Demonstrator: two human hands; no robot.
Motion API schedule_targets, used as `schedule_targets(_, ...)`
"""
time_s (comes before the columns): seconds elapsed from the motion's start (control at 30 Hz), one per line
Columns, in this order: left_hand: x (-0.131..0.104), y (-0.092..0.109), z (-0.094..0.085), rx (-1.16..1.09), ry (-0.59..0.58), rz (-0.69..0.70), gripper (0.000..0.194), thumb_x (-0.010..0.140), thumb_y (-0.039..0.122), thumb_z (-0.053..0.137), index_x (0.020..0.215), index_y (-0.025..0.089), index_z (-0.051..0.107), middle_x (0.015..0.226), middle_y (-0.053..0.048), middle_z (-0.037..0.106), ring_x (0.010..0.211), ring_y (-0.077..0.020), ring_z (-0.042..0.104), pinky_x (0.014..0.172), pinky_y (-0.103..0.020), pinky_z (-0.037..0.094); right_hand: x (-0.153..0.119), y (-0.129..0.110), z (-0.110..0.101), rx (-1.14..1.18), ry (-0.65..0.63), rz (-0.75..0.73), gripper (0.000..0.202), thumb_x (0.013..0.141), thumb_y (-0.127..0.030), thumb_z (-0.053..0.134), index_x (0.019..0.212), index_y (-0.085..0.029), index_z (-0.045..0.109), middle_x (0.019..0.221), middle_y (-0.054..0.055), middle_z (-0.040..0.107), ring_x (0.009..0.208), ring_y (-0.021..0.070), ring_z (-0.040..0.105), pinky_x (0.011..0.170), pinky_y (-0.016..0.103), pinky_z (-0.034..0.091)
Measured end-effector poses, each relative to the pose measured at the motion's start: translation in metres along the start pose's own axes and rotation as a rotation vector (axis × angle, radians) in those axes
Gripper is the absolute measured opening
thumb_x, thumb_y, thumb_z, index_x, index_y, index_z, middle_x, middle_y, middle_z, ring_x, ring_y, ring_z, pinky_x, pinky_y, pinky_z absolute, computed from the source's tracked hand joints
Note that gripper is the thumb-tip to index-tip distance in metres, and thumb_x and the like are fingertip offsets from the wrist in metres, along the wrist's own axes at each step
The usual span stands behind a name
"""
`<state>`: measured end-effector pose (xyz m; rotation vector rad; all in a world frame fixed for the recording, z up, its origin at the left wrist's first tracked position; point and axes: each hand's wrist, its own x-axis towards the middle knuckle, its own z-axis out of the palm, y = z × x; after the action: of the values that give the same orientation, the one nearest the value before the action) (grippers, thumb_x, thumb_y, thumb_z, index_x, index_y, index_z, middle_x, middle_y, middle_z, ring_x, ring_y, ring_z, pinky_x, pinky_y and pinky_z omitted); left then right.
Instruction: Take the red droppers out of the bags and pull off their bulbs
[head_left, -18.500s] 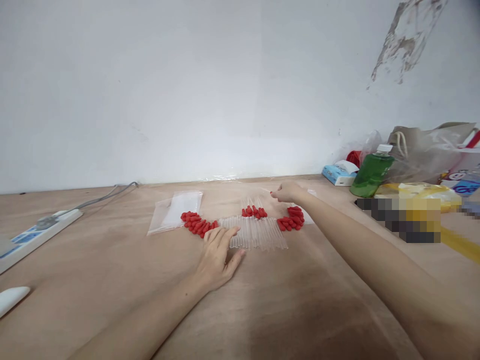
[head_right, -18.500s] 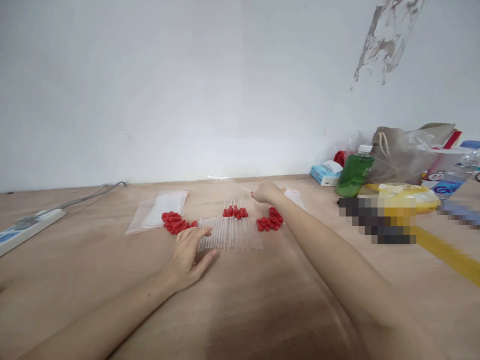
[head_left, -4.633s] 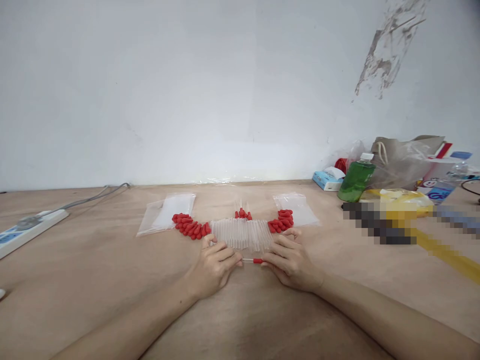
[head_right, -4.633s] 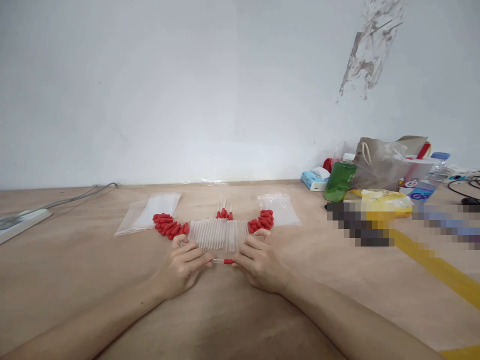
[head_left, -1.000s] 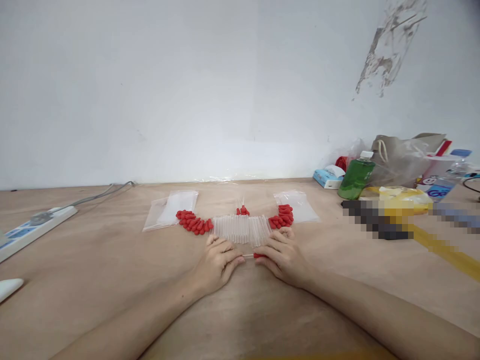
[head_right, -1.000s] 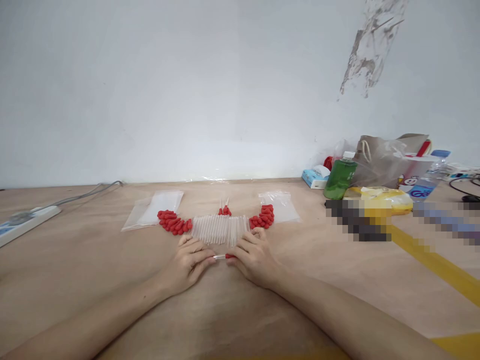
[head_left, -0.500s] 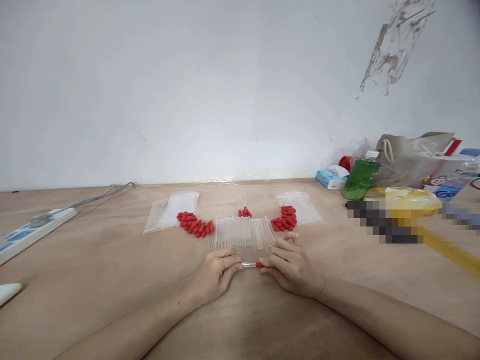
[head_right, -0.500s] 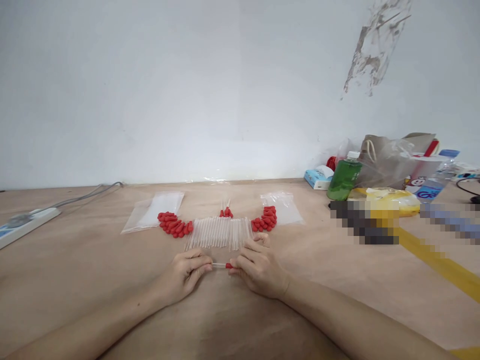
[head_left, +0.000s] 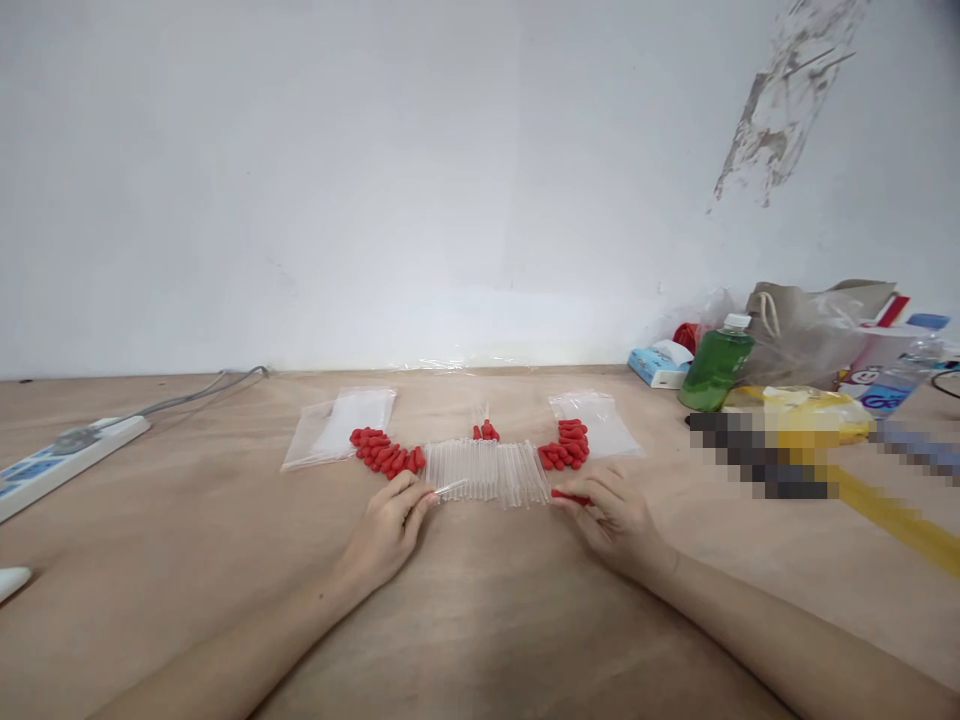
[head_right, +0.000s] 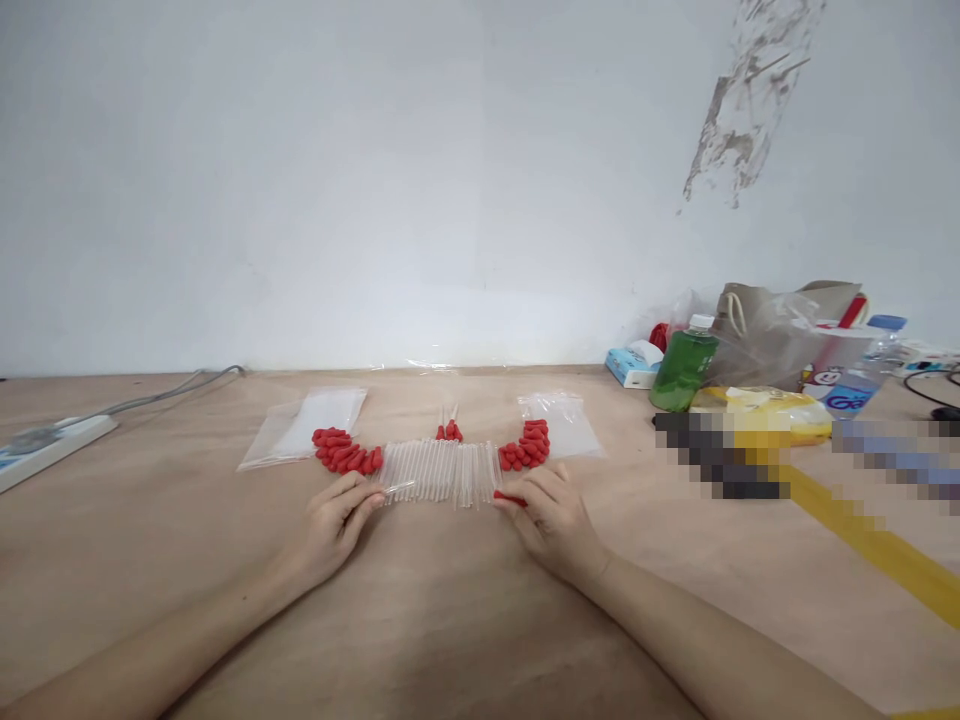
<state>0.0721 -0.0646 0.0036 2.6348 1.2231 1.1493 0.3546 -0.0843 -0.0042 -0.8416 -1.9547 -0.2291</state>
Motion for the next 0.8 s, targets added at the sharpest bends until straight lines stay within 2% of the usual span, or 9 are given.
schedule_targets(0.1,0.002,0.003,0.002,-0.002,0.006,0.045,0.029,0.088,0.015,0.033,0.109,0.016,0.052,0.079,-0.003,0.046,0.072,-0.0126,0.050,0.067,-0.025,0.045,0.009,0.008,-0.002,0.139,0.080,0.108,0.019,0.080,-0.017,0.051,0.097,-0.021,0.059,0.085,0.005,0.058,0.078,0.0146,0.054,0.068,0.029,0.042)
schedule_targets(0.2,0.010,0.015,0.011,0.009,0.030,0.134,0.035,0.086,0.011,0.032,0.118,0.016,0.045,0.084,-0.005,0.046,0.076,-0.0128,0.050,0.069,-0.026,0.046,0.027,0.028,-0.007,0.115,0.185,0.302,0.020,0.079,-0.024,0.051,0.095,-0.021,0.062,0.086,0.006,0.057,0.079,0.0159,0.054,0.069,0.031,0.044)
schedule_targets(0.27,0.020,0.023,0.019,0.028,0.026,0.182,0.031,0.086,0.011,0.034,0.112,0.017,0.048,0.086,-0.005,0.049,0.075,-0.0128,0.050,0.068,-0.025,0.045,0.042,0.050,-0.012,0.106,0.180,0.462,0.022,0.078,-0.030,0.050,0.092,-0.019,0.064,0.079,0.005,0.058,0.073,0.0156,0.054,0.066,0.031,0.045)
schedule_targets(0.37,0.040,0.034,0.034,0.060,0.023,0.217,0.020,0.085,0.011,0.036,0.092,0.016,0.053,0.079,-0.003,0.052,0.068,-0.0119,0.051,0.062,-0.023,0.045,0.060,0.086,-0.016,0.210,0.164,0.746,0.033,0.071,-0.034,0.056,0.096,-0.014,0.060,0.074,0.005,0.060,0.065,0.0140,0.054,0.062,0.029,0.045)
schedule_targets(0.4,0.047,0.037,0.040,0.073,0.033,0.235,0.019,0.084,0.010,0.036,0.086,0.016,0.053,0.077,-0.003,0.052,0.066,-0.0118,0.051,0.061,-0.023,0.045,0.063,0.096,-0.015,0.240,0.160,0.805,0.033,0.068,-0.036,0.059,0.092,-0.013,0.060,0.074,0.005,0.061,0.064,0.0137,0.054,0.061,0.028,0.045)
schedule_targets(0.5,0.064,0.045,0.057,0.145,0.029,0.297,0.019,0.080,0.007,0.036,0.074,0.015,0.052,0.073,-0.004,0.052,0.065,-0.0131,0.051,0.061,-0.025,0.046,0.060,0.116,-0.008,0.274,0.138,0.849,0.033,0.063,-0.043,0.062,0.079,-0.014,0.061,0.074,0.006,0.063,0.065,0.0142,0.056,0.061,0.027,0.045)
schedule_targets(0.6,0.070,0.051,0.070,0.218,-0.032,0.298,0.019,0.078,0.006,0.037,0.069,0.014,0.051,0.074,-0.006,0.051,0.064,-0.0145,0.051,0.060,-0.027,0.047,0.050,0.125,0.002,0.282,0.098,0.845,0.039,0.063,-0.051,0.061,0.075,-0.014,0.063,0.075,0.007,0.065,0.067,0.0154,0.057,0.062,0.027,0.044)
schedule_targets(0.8,0.067,0.060,0.079,0.151,-0.123,0.220,0.016,0.078,0.010,0.037,0.070,0.013,0.051,0.081,-0.008,0.048,0.064,-0.0147,0.051,0.062,-0.030,0.048,0.044,0.138,0.010,0.253,0.012,0.824,0.040,0.063,-0.050,0.060,0.076,-0.014,0.067,0.078,0.007,0.068,0.073,0.0176,0.059,0.065,0.027,0.043)
